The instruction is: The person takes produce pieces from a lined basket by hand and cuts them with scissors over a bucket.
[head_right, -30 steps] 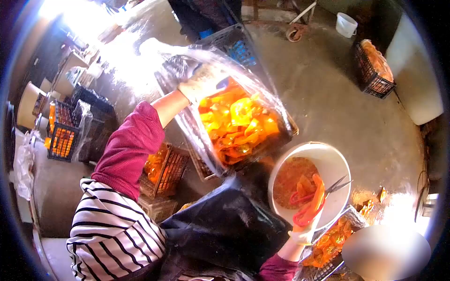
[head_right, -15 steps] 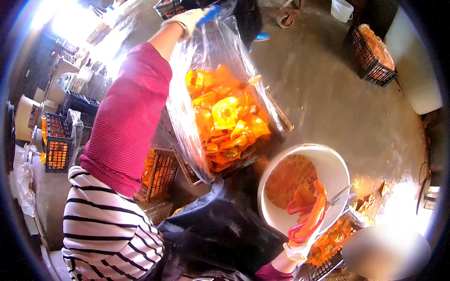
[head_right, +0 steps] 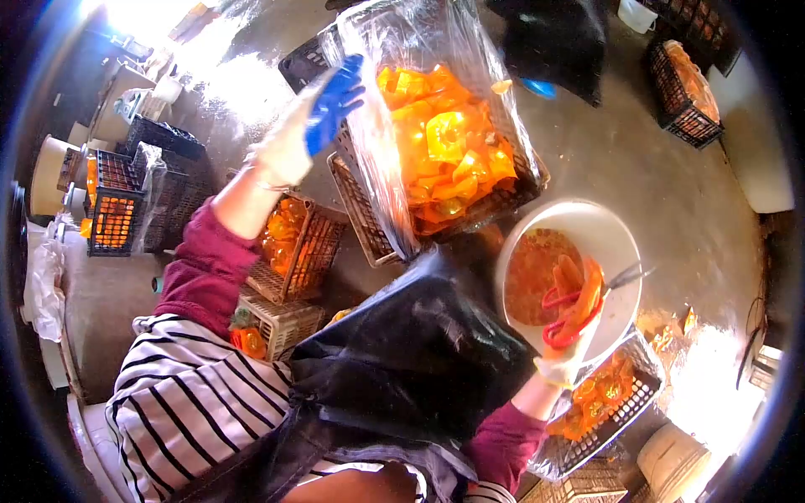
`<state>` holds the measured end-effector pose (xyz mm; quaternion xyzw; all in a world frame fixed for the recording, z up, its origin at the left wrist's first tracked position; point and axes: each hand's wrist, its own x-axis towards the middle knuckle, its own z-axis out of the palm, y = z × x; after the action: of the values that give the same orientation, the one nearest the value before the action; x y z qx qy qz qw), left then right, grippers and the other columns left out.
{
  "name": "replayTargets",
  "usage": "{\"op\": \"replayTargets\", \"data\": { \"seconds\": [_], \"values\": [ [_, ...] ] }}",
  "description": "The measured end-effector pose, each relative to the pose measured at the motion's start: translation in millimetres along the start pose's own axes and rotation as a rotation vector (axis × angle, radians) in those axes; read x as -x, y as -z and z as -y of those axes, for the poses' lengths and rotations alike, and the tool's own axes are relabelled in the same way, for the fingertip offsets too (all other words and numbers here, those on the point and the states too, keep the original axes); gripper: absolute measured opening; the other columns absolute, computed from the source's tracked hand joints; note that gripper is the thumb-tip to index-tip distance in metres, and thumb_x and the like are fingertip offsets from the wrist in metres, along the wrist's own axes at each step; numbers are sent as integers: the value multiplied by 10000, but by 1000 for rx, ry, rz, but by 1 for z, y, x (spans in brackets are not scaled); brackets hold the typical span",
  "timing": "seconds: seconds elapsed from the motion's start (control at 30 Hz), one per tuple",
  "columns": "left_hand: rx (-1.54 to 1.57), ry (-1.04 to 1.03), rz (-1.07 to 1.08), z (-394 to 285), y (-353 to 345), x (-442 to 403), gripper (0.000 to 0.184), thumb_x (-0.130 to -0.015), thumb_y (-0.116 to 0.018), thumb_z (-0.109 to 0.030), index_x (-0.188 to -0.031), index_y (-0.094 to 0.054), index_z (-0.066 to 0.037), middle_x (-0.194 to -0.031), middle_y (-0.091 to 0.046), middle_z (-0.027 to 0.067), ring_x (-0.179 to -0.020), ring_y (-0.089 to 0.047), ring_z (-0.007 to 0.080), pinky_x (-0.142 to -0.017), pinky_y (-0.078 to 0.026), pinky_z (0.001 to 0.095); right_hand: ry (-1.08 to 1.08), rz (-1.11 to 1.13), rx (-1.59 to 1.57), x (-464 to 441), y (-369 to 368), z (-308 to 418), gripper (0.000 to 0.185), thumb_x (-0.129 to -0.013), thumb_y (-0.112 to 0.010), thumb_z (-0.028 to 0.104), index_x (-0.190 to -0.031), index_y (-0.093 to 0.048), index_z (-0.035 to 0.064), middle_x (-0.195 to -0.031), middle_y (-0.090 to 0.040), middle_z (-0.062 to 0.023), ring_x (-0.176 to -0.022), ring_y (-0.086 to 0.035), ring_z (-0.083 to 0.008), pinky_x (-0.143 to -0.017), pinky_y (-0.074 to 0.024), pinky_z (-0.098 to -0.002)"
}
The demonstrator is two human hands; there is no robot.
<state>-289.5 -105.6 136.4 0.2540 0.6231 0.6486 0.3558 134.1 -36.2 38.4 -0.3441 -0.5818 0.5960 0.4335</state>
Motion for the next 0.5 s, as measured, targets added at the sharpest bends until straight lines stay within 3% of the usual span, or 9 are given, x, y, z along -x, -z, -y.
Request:
{"op": "replayTargets", "data": {
  "seconds": [0.1,0.17,0.23,0.27,0.3,0.33,0.4,0.43,0.5],
  "values": [
    [195,105,-112,40,-7,-21,251,-884,-660,-270,-1043,-637,-77,-923,-646,31,-801,-607,130,-711,-499,239,-248,-142,-159,6,7,-12,472,-967,-439,372,-1324,-475,66,-1151,-618,-131,-868,-617,-183,-682,-461,-251],
    [39,88,-354,65,-12,-55,159,-888,-655,-237,-882,-622,-82,-667,-575,24,-534,-536,144,-516,-484,248,-298,-237,-278,6,2,-13,446,-988,-412,380,-1305,-491,76,-1155,-628,-124,-910,-640,-203,-641,-453,-252],
    [379,278,-216,68,-14,-58,168,-880,-661,-233,-873,-611,-73,-667,-571,38,-545,-554,169,-534,-498,273,-284,-215,-237,6,2,-8,433,-987,-427,381,-1299,-495,89,-1170,-626,-134,-974,-642,-222,-618,-452,-247],
    [511,309,105,94,18,-94,175,-886,-643,-234,-907,-607,-65,-763,-636,65,-668,-629,188,-616,-537,290,-278,-198,-223,6,4,-8,418,-982,-445,380,-1286,-507,99,-1169,-624,-134,-1000,-632,-219,-622,-456,-245],
    [520,223,174,86,22,-91,175,-893,-631,-224,-914,-612,-51,-765,-641,68,-676,-636,198,-621,-544,299,-278,-179,-208,6,5,-9,403,-977,-464,378,-1272,-520,110,-1168,-623,-134,-1027,-621,-216,-626,-460,-242],
    [528,138,237,70,23,-85,177,-899,-618,-213,-922,-618,-38,-767,-646,71,-684,-643,209,-625,-551,308,-288,-272,-284,8,-4,-5,430,-982,-443,386,-1292,-509,95,-991,-666,-119,-853,-649,-208,-638,-471,-249],
    [568,67,298,30,30,-54,185,-910,-599,-204,-941,-626,-24,-825,-671,85,-744,-662,221,-679,-557,329,-251,-203,-347,8,13,-25,470,-986,-419,403,-1318,-490,77,-838,-650,-103,-719,-627,-201,-631,-472,-248],
    [332,-88,102,24,34,-41,188,-907,-604,-197,-967,-623,-20,-861,-683,96,-751,-668,228,-701,-549,335,-249,-185,-364,9,11,-28,497,-988,-401,417,-1333,-475,67,-777,-630,-96,-667,-609,-196,-625,-473,-254],
    [270,-168,-146,23,49,-43,163,-899,-612,-180,-935,-630,-22,-869,-686,100,-740,-668,215,-692,-549,321,-245,-148,-399,9,8,-34,551,-992,-366,446,-1363,-447,47,-655,-591,-83,-563,-574,-188,-612,-474,-265]
  ]
}}
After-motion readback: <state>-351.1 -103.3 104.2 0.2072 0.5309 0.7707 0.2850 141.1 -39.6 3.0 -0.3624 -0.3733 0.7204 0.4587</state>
